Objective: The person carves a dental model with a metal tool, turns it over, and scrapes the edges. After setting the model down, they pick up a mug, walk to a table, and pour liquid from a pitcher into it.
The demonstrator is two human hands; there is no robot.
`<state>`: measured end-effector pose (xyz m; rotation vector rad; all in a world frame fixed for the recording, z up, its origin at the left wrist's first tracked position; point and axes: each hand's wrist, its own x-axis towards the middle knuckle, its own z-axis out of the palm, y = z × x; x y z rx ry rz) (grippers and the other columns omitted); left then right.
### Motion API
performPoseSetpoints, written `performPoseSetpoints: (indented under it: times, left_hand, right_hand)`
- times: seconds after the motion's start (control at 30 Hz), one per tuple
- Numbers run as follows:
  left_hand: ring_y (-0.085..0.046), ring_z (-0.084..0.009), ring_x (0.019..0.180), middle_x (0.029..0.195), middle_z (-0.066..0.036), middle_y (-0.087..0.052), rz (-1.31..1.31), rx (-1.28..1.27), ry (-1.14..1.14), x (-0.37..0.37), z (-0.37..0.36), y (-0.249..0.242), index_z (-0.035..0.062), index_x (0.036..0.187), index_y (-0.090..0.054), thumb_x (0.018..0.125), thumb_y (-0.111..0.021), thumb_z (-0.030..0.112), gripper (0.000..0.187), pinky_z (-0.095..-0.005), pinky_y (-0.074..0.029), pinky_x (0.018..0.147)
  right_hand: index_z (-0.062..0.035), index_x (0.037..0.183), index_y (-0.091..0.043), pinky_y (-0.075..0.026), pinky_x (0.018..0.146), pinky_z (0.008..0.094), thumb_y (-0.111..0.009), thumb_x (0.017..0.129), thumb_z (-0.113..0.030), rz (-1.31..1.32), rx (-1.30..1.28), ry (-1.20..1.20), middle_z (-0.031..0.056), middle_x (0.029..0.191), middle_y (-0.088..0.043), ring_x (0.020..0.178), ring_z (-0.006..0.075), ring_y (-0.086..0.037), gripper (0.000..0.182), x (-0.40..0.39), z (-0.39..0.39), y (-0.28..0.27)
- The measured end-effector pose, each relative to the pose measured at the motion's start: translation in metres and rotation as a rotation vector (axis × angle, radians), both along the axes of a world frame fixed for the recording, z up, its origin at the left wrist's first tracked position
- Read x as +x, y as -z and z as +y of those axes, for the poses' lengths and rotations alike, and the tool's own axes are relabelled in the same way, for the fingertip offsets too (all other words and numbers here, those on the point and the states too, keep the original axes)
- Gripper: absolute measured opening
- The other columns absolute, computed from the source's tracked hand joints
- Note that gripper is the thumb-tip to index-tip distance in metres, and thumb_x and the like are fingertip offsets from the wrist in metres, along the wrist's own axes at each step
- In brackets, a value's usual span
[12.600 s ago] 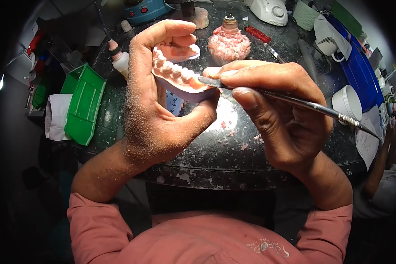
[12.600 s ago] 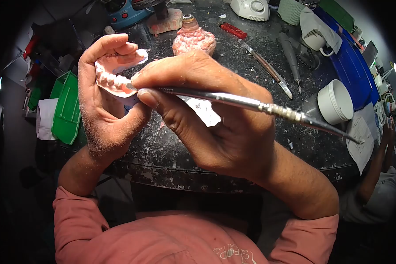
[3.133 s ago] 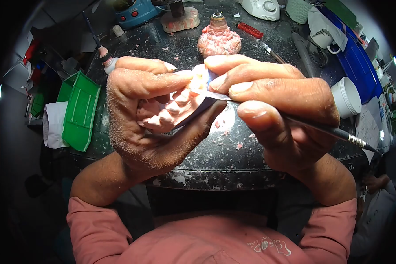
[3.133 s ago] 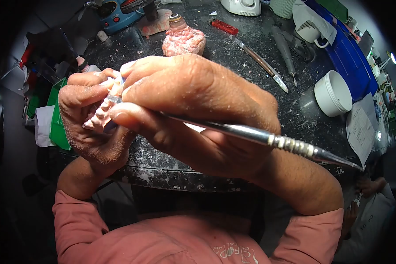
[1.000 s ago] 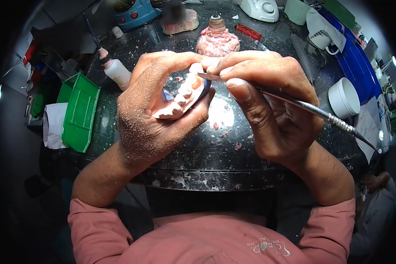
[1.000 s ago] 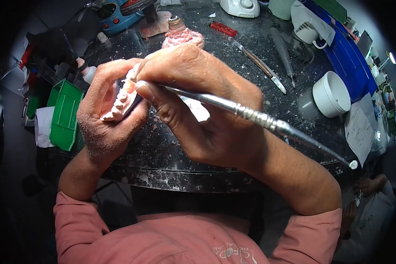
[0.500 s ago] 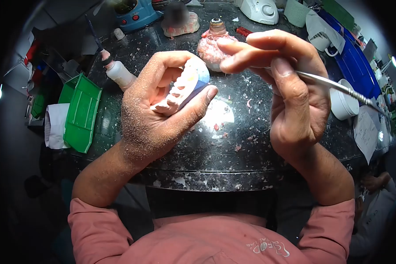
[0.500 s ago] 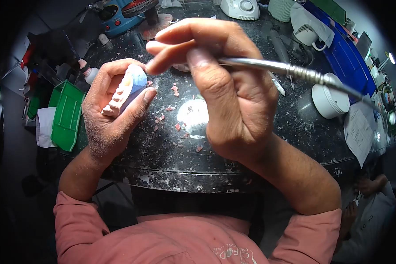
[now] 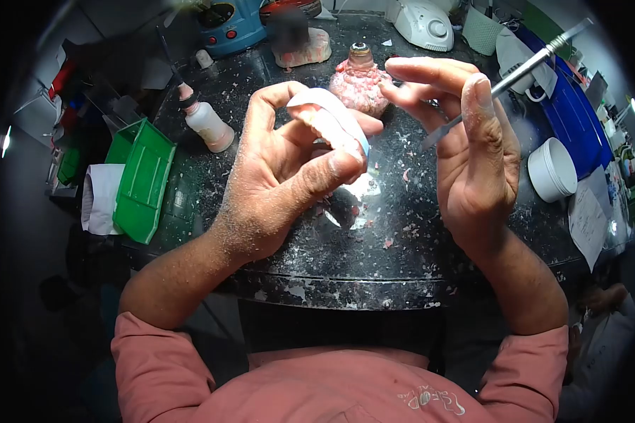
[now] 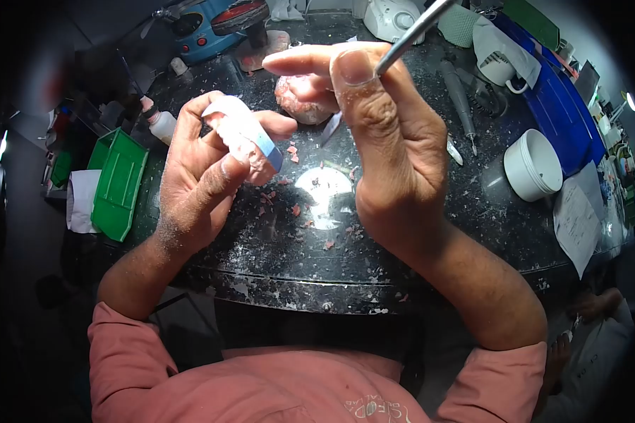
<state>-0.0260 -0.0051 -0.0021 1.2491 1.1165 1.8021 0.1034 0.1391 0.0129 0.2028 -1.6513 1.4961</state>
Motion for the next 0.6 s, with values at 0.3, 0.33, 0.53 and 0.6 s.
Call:
performPoseSetpoints:
  times: [0.3, 0.33, 0.53, 0.6]
  left_hand:
    - [-0.058, -0.0089, 0.082, 0.09, -0.004, -0.056, -0.029, -0.135, -0.106, -0.001, -0.004, 0.002, 0.0053, 0.114, -0.039, 0.086, -0.075, 0.022, 0.049, -0.0232, -0.05, 0.069]
    - [-0.056, -0.0075, 0.08, 0.09, -0.004, -0.056, -0.001, -0.161, -0.093, 0.001, -0.005, -0.003, 0.0043, 0.119, -0.04, 0.087, -0.074, 0.024, 0.052, -0.0207, -0.046, 0.066]
    - [-0.056, -0.0051, 0.08, 0.1, -0.001, -0.059, 0.104, -0.217, -0.066, 0.002, -0.007, -0.01, 0.0003, 0.128, -0.049, 0.088, -0.073, 0.03, 0.056, -0.0177, -0.046, 0.065]
    - [-0.058, -0.0063, 0.088, 0.107, -0.003, -0.061, 0.106, -0.209, -0.062, -0.001, -0.008, -0.011, -0.0002, 0.129, -0.049, 0.086, -0.075, 0.03, 0.058, -0.0197, -0.049, 0.072]
  right_hand:
    - [0.0045, 0.115, -0.05, -0.054, 0.089, 0.0308, -0.059, 0.091, 0.008, -0.011, 0.238, -0.048, 0.0158, 0.107, -0.064, 0.099, 0.0207, -0.067, 0.026, 0.002, -0.011, 0.009]
    - [0.0042, 0.115, -0.05, -0.054, 0.089, 0.0309, -0.059, 0.09, 0.009, -0.008, 0.271, -0.033, 0.0159, 0.106, -0.064, 0.099, 0.0212, -0.068, 0.028, 0.001, -0.01, 0.01]
    - [0.0035, 0.11, -0.056, -0.054, 0.089, 0.0322, -0.063, 0.085, 0.012, -0.026, 0.276, -0.037, 0.0177, 0.103, -0.066, 0.098, 0.0234, -0.068, 0.027, 0.005, -0.009, 0.006]
    - [0.0032, 0.106, -0.06, -0.054, 0.089, 0.0339, -0.066, 0.084, 0.01, 0.021, 0.602, 0.082, 0.0188, 0.102, -0.067, 0.099, 0.0251, -0.067, 0.024, 0.007, -0.004, 0.001]
